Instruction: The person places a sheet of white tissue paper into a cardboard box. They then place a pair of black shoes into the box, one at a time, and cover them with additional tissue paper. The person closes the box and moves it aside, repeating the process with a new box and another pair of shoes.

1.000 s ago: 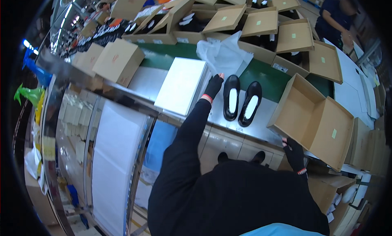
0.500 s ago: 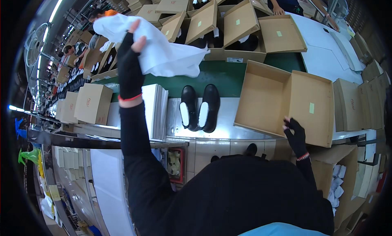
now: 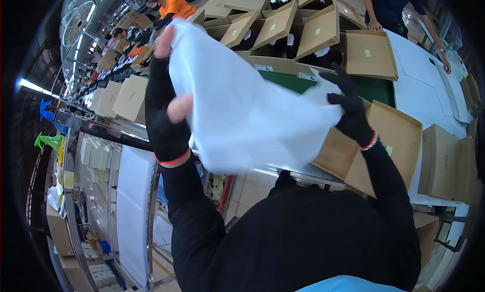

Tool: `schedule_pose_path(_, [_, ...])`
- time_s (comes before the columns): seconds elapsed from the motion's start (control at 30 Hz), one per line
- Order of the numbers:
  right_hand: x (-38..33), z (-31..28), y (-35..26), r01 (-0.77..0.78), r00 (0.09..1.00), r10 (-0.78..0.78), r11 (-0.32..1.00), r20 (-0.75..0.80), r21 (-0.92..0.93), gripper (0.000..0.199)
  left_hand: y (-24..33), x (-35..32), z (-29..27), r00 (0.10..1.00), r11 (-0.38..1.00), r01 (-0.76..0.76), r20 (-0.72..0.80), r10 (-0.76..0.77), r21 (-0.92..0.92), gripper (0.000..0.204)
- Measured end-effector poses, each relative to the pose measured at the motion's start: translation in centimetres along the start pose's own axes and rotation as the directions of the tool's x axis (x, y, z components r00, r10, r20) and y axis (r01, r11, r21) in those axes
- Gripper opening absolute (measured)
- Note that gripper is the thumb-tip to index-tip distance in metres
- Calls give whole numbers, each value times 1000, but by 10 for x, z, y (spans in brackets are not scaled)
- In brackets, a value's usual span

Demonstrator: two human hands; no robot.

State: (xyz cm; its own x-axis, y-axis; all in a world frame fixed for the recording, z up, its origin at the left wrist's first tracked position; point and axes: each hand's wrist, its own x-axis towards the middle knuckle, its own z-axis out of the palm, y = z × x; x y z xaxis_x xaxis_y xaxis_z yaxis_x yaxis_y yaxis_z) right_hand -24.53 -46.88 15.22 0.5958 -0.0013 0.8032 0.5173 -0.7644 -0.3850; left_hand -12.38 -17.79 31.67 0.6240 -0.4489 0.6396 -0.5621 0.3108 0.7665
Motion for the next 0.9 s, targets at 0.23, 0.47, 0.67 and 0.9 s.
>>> schedule_pose_path(0.23, [-3, -12, -10, -667, 667, 742, 631, -59, 396, 30, -155, -77, 9, 946, 828, 250, -58, -320, -502, 85])
schedule_pose_path(0.47, [-9, 5, -8, -370, 902, 339, 926, 266, 76, 41, -161, -52, 101, 829, 886, 462, 336, -447, 38, 37])
schedule_pose_path(0.67, [-23, -86, 23, -638, 751, 651, 759, 115, -131, 45, -189, 6, 30, 758, 853, 521, 447, -475, 22, 20])
schedule_pose_path(0.9, [-29, -162, 23, -834, 552, 823, 546, -132, -85, 14, -205, 41, 35, 781, 886, 454, 437, -447, 94, 27])
